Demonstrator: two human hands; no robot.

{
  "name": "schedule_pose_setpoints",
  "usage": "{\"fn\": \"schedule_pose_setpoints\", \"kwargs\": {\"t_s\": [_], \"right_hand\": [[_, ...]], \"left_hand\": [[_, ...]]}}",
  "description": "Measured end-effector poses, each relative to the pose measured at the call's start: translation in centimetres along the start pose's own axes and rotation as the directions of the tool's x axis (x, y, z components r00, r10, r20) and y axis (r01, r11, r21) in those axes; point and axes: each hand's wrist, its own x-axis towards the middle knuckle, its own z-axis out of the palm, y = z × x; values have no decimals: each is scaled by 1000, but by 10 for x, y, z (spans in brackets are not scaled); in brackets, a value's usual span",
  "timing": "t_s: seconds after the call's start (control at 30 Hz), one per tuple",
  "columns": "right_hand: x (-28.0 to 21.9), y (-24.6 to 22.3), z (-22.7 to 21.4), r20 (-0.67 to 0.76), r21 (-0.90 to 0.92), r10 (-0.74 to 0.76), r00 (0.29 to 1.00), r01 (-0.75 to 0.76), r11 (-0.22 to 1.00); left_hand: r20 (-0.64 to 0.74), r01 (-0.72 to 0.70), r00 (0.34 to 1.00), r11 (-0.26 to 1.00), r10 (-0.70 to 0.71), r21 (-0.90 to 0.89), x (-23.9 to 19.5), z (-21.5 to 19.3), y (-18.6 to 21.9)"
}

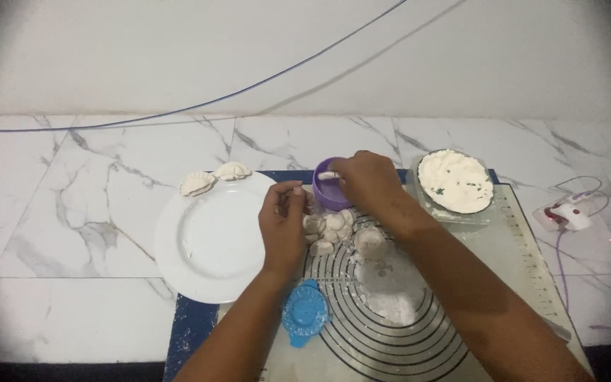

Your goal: The person is portioning a larger mass of dough into smaller pieces and rolling each piece into a ball or oval shape using their hands.

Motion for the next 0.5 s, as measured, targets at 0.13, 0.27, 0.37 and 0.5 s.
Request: {"fn": "schedule_pose_setpoints", "kwargs": {"t_s": [0.13,0.27,0.37,0.5], "right_hand": [[6,-11,-13,143,-71,-81,986,92,993],[7,-19,-24,248,-95,-57,967,83,992],[12,-17,-17,260,-74,-45,965,66,995],[12,-7,-29,210,-19,-50,976,55,998]], "left_hand": [[28,-29,999,999,29,21,-2,0,0],[51,-45,998,998,43,33,0,-1,-6],[70,-38,997,998,35,42,-1,-2,-4],[61,-23,998,997,19,69,-3,0,1]]}}
